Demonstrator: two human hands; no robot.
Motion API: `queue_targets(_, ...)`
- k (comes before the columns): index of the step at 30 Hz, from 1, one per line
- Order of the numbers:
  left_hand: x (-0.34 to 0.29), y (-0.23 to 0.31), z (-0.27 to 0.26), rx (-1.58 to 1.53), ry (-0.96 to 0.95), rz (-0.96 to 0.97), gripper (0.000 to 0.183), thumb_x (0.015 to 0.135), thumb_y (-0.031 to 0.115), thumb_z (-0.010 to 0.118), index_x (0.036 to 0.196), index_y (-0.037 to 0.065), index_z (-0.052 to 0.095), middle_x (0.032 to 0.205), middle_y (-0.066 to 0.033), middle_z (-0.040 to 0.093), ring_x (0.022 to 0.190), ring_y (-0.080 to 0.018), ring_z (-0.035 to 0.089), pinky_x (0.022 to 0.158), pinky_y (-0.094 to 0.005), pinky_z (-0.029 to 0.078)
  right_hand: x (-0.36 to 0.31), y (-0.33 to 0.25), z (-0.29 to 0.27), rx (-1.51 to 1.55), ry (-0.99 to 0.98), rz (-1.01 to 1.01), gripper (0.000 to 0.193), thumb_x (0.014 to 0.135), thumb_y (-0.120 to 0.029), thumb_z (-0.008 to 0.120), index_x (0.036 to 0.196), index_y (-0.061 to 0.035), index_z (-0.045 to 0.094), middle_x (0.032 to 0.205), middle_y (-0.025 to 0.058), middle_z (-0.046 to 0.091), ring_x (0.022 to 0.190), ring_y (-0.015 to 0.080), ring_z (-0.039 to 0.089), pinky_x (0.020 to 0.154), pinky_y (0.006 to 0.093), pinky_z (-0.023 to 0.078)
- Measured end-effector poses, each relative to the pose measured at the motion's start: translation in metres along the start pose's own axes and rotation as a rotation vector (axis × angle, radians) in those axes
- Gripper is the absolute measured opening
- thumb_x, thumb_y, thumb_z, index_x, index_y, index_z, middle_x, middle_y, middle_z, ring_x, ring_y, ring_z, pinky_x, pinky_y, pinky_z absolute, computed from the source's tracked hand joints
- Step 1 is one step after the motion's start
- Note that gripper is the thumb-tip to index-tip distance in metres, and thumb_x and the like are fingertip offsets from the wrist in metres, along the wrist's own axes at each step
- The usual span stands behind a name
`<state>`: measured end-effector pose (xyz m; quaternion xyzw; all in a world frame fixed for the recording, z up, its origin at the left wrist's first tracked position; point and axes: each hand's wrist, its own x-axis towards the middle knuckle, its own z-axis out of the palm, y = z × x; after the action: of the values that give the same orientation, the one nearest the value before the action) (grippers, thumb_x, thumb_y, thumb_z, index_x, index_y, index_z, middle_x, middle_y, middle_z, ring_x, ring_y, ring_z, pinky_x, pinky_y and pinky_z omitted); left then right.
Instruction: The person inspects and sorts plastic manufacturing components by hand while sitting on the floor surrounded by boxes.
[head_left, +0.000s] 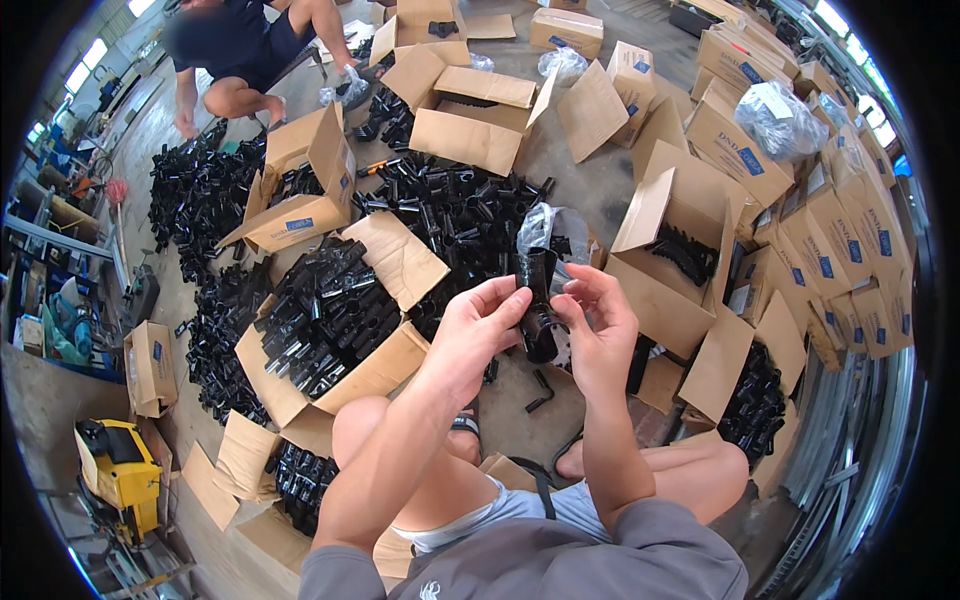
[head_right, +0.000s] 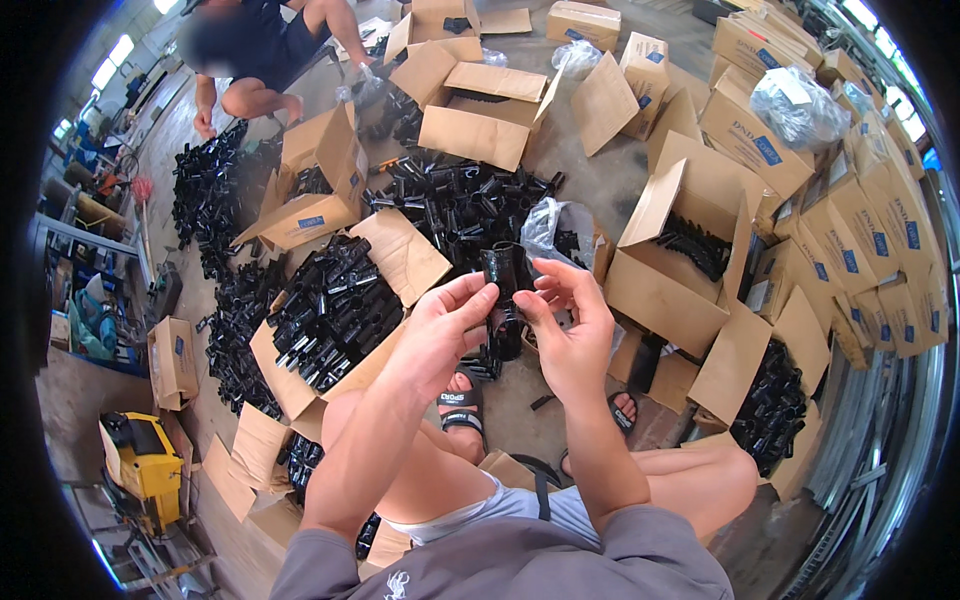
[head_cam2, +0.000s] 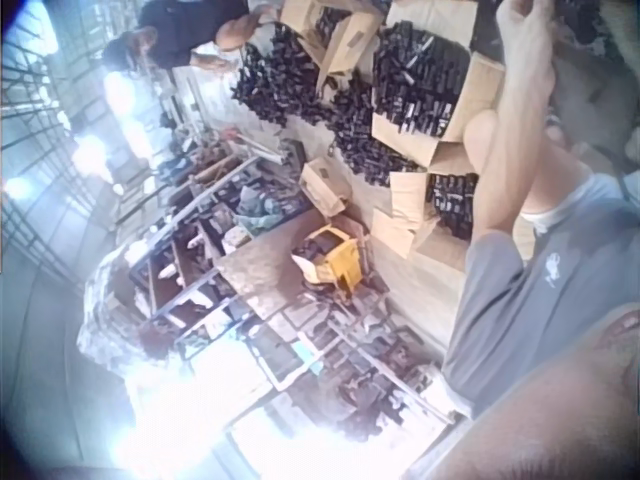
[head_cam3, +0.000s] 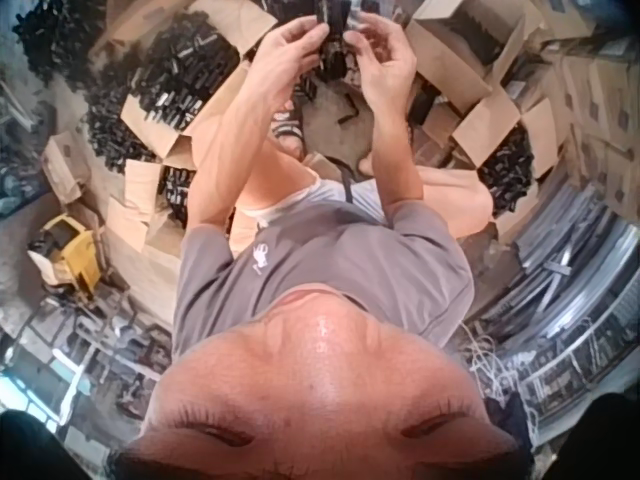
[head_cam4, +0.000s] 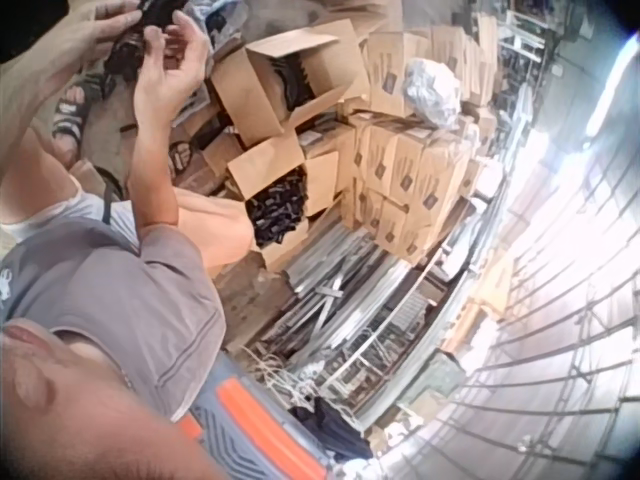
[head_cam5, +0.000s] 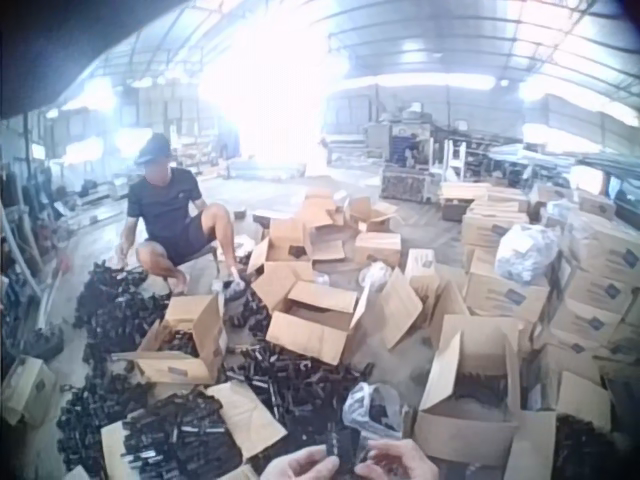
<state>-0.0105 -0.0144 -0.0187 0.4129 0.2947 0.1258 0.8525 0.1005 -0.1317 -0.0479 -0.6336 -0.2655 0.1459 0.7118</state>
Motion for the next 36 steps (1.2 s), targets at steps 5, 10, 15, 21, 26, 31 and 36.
queue_targets(5,-0.007,0.011,-0.001,-0.064,-0.044,-0.026,0.03,0.101,0.018,0.065,0.127,0.005,0.063,0.109,-0.0006,0.07,0.095,-0.0078,0.066,0.081,-0.0262,0.055,0.002,0.0,-0.006,-0.033,-0.183,-0.002,0.033,0.083,-0.002,0.081,0.113,-0.0034,0.068,0.096,0.0014,0.065,0.087,0.0078,0.061,0.077,0.0234,0.049)
queue_targets(10,0.0,0.001,-0.006,-0.112,-0.062,-0.07,0.03,0.103,0.019,0.06,0.13,0.007,0.058,0.117,-0.0039,0.069,0.102,-0.0106,0.068,0.079,-0.0238,0.057,0.01,0.009,-0.02,0.149,-0.09,0.103,0.016,0.098,-0.011,0.067,0.111,-0.0014,0.065,0.094,0.001,0.066,0.083,0.007,0.061,0.073,0.0219,0.048)
queue_targets(15,0.003,0.0,-0.011,-0.22,0.003,-0.008,0.025,0.105,0.015,0.055,0.127,0.004,0.056,0.116,-0.0119,0.069,0.108,-0.0205,0.069,0.087,-0.0309,0.059,0.056,0.14,-0.082,-0.157,0.164,0.329,0.018,0.101,-0.019,0.063,0.108,-0.0027,0.067,0.086,0.002,0.067,0.078,0.0083,0.062,0.069,0.0232,0.048)
queue_targets(21,0.002,0.001,-0.009,-0.21,0.076,0.03,0.025,0.102,0.013,0.061,0.125,0.006,0.057,0.117,-0.0101,0.07,0.105,-0.0191,0.071,0.086,-0.0291,0.06,0.005,0.281,-0.126,-1.089,-0.198,0.618,0.022,0.084,-0.02,0.072,0.103,-0.0137,0.078,0.111,0.02,0.072,0.106,0.0379,0.069,0.097,0.045,0.052)
queue_targets(26,0.006,-0.001,-0.005,-0.13,0.011,0.008,0.028,0.102,0.016,0.061,0.127,0.008,0.053,0.122,-0.0105,0.068,0.105,-0.0203,0.07,0.088,-0.0306,0.059,-0.023,0.335,-0.13,-1.25,-0.159,0.596,0.032,0.089,-0.008,0.056,0.119,-0.01,0.068,0.12,0.023,0.068,0.116,0.0428,0.063,0.099,0.0513,0.049)
queue_targets(31,0.006,-0.003,-0.004,-0.154,-0.011,0.022,0.027,0.1,0.012,0.063,0.126,0.01,0.053,0.129,-0.0103,0.066,0.119,-0.0192,0.063,0.102,-0.0376,0.052,-0.018,0.337,-0.112,-1.129,-0.057,0.644,0.033,0.101,-0.017,0.039,0.118,-0.0043,0.064,0.122,0.0237,0.066,0.115,0.0424,0.063,0.097,0.0517,0.05)
queue_targets(36,0.012,-0.003,0.008,-0.21,-0.062,0.012,0.026,0.099,0.008,0.064,0.123,0.012,0.054,0.128,-0.0089,0.065,0.117,-0.0186,0.063,0.102,-0.0389,0.052,-0.025,0.364,-0.141,-1.32,-0.127,0.337,0.026,0.097,-0.013,0.049,0.114,-0.0038,0.067,0.115,0.0231,0.069,0.104,0.0391,0.068,0.093,0.0496,0.053)
